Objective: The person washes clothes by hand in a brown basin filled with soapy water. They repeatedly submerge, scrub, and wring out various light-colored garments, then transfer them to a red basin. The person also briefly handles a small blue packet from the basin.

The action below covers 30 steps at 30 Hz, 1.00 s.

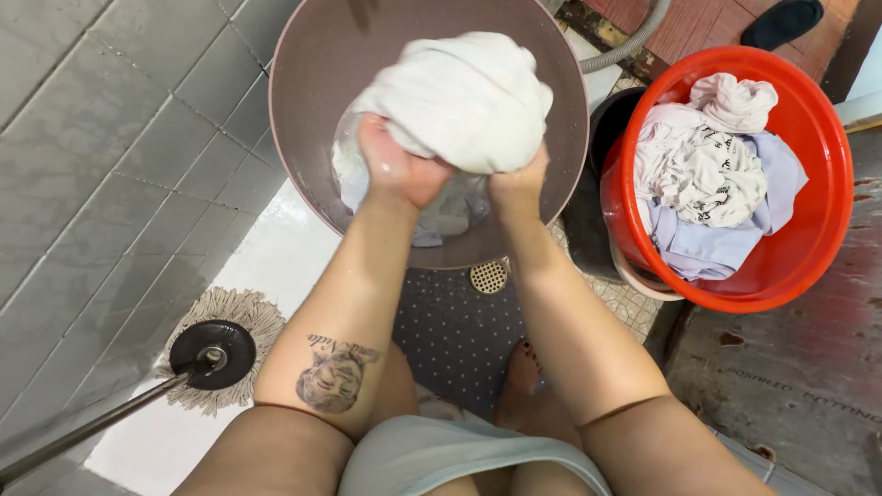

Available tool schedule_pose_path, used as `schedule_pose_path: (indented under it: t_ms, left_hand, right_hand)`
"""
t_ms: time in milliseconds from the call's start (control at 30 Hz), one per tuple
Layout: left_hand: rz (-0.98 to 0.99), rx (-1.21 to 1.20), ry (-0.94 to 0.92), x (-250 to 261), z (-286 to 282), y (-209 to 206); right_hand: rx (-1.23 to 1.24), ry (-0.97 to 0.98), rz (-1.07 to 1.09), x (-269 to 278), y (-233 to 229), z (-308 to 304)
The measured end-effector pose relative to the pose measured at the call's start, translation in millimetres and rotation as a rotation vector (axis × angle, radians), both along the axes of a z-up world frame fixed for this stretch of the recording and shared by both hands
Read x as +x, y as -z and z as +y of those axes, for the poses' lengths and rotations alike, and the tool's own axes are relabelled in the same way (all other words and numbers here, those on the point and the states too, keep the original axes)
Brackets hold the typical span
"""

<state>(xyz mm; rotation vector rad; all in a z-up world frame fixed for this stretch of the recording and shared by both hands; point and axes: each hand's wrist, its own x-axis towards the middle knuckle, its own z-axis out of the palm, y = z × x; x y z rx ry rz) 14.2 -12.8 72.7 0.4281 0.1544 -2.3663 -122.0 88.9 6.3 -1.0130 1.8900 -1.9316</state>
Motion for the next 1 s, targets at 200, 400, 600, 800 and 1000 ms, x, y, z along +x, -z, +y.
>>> schedule_pose_path:
  t_ms: [200,400,600,800,1000]
  left_hand:
    - [-0.366,0.025,0.148,-15,9,42]
    - [-0.014,0.022,-0.149,7,-13,43]
    - [-0.03,-0.282,-0.132,0,-17,87]
    - [-0.085,-0.223,-0.044,-12,-13,101]
    - [-0.148,-0.184,0.151,-1,-12,39]
  right_hand:
    - [-0.347,-0.154,-0.311,41,-59,-24]
    - [-0.034,-0.462,-0.376,25,-53,14]
    - [0.153,-0.792,-1.204,25,-40,42]
    - [-0.114,-0.419,-1.261,20,-42,12]
    - [-0.043,-0.227,-0.293,6,-85,5]
